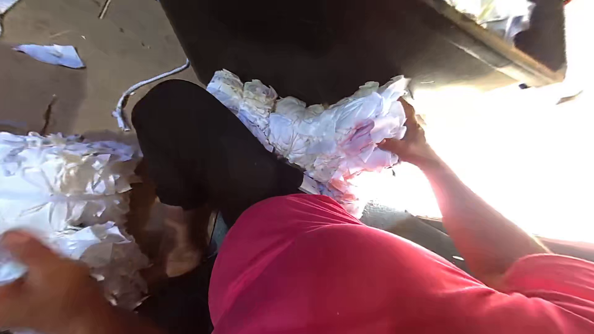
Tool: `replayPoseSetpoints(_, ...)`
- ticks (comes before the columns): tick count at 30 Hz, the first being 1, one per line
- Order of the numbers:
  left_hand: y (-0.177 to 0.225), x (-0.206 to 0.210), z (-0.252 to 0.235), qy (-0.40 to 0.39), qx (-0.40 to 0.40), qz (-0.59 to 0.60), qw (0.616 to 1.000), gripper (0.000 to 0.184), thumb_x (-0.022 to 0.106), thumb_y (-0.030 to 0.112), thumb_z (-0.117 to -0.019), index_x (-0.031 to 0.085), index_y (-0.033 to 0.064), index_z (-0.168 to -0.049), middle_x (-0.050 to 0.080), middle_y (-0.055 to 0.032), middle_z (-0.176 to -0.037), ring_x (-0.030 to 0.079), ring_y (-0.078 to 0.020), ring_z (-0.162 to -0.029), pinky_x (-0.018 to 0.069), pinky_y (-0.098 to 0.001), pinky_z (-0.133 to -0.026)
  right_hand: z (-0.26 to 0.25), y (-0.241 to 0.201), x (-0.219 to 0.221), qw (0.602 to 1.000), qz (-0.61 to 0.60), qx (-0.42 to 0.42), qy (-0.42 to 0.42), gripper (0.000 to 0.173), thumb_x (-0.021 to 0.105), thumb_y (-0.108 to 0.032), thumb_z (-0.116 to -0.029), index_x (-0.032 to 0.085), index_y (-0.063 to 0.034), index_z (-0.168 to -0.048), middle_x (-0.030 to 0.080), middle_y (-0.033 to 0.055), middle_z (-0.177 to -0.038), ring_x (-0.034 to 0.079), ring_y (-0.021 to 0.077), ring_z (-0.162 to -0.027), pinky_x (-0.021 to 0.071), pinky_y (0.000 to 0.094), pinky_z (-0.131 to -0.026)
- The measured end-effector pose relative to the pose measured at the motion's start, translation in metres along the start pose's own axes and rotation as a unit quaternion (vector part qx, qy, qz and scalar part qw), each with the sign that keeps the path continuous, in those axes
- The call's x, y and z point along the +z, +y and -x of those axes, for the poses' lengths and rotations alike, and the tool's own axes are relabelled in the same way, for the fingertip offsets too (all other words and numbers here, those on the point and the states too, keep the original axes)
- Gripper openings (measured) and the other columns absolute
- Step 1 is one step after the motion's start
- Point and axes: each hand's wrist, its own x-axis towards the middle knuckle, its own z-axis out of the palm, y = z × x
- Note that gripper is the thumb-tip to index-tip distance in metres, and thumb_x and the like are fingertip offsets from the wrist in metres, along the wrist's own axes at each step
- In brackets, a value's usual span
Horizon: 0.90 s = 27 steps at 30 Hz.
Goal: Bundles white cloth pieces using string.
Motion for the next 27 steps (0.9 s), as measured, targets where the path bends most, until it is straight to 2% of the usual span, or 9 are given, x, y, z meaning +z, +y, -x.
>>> replayPoseSetpoints(2,0.031,0.040,0.004,-0.182,0.096,0.093,0.974,0.060,0.057,0.029,-0.1046,0.042,-0.0137,-0.144,0.048,-0.0276,-0.149,0.051,-0.0199,-0.136,0.0448,-0.0325,-0.111,-0.005,0.018,0.001,0.997,-0.066,-0.026,0.013,0.109,0.083,-0.043,-0.0676,0.033,0.0018,-0.154,0.045,0.0205,-0.152,0.050,0.0148,-0.135,0.0451,0.0306,-0.111)
replayPoseSetpoints(6,0.105,0.126,0.024,-0.477,0.113,0.155,0.858,0.045,0.064,0.027,-0.0999,0.060,-0.0025,-0.134,0.063,-0.0198,-0.135,0.066,-0.0240,-0.118,0.0569,-0.0422,-0.097,0.014,0.039,-0.007,0.974,-0.214,0.046,0.060,0.070,0.067,-0.014,-0.0757,0.045,-0.0062,-0.141,0.063,-0.0044,-0.121,0.061,-0.0034,-0.107,0.0537,0.0197,-0.093)
replayPoseSetpoints(9,0.128,0.177,0.041,-0.668,0.070,0.124,0.730,0.040,0.064,0.020,-0.1018,0.060,-0.0020,-0.134,0.067,-0.0213,-0.128,0.070,-0.0284,-0.112,0.0565,-0.0466,-0.098,0.045,0.054,-0.016,0.933,-0.281,0.186,0.126,0.024,0.038,-0.010,-0.1061,0.050,-0.0135,-0.127,0.061,-0.0112,-0.100,0.059,-0.0097,-0.092,0.0523,0.0134,-0.082)
replayPoseSetpoints(12,0.130,0.212,0.061,-0.755,0.115,0.053,0.643,0.039,0.065,0.022,-0.1020,0.062,-0.0026,-0.132,0.067,-0.0226,-0.126,0.068,-0.0334,-0.113,0.0532,-0.0520,-0.101,0.087,0.119,-0.034,0.885,-0.356,0.233,0.190,0.032,0.027,-0.020,-0.1104,0.055,-0.0118,-0.121,0.065,-0.0065,-0.099,0.062,-0.0025,-0.091,0.0549,0.0207,-0.082)
replayPoseSetpoints(15,0.129,0.214,0.070,-0.764,0.155,0.050,0.624,0.037,0.066,0.023,-0.1013,0.066,0.0007,-0.130,0.068,-0.0198,-0.123,0.066,-0.0319,-0.113,0.0519,-0.0524,-0.101,0.113,0.161,-0.045,0.822,-0.391,0.318,0.266,0.035,0.026,-0.032,-0.1123,0.054,-0.0179,-0.128,0.066,-0.0056,-0.107,0.065,0.0037,-0.097,0.0568,0.0282,-0.085)
replayPoseSetpoints(18,0.113,0.199,0.061,-0.734,0.107,0.100,0.663,0.038,0.064,0.024,-0.1026,0.064,0.0033,-0.134,0.067,-0.0149,-0.128,0.069,-0.0248,-0.112,0.0563,-0.0450,-0.098,0.110,0.177,-0.018,0.843,-0.272,0.418,0.201,0.042,0.040,-0.032,-0.1096,0.040,-0.0132,-0.148,0.061,0.0069,-0.120,0.063,0.0145,-0.102,0.0561,0.0387,-0.086)
replayPoseSetpoints(21,0.090,0.162,0.054,-0.629,0.027,0.147,0.763,0.038,0.058,0.025,-0.1037,0.062,0.0044,-0.135,0.068,-0.0102,-0.131,0.070,-0.0185,-0.112,0.0591,-0.0394,-0.096,0.076,0.172,0.020,0.836,-0.247,0.448,0.200,0.077,0.064,-0.037,-0.0999,0.021,-0.0175,-0.161,0.056,0.0128,-0.140,0.061,0.0211,-0.118,0.0538,0.0422,-0.097)
replayPoseSetpoints(25,0.038,0.053,0.077,-0.296,0.040,0.091,0.950,0.038,0.051,0.021,-0.1066,0.061,-0.0110,-0.125,0.069,-0.0173,-0.125,0.067,-0.0134,-0.113,0.0560,-0.0328,-0.096,0.070,0.154,0.021,0.886,-0.192,0.408,0.111,0.074,0.054,-0.052,-0.1019,0.029,-0.0112,-0.158,0.052,0.0166,-0.143,0.059,0.0238,-0.120,0.0540,0.0457,-0.095)
replayPoseSetpoints(27,0.034,-0.005,0.118,-0.131,0.026,-0.047,0.990,0.036,0.047,0.007,-0.1060,0.052,-0.0246,-0.123,0.062,-0.0305,-0.125,0.062,-0.0174,-0.120,0.0492,-0.0267,-0.104,0.071,0.146,0.008,0.920,-0.060,0.384,0.042,0.081,0.063,-0.045,-0.0983,0.029,-0.0008,-0.157,0.045,0.0248,-0.151,0.053,0.0312,-0.132,0.0493,0.0492,-0.104)
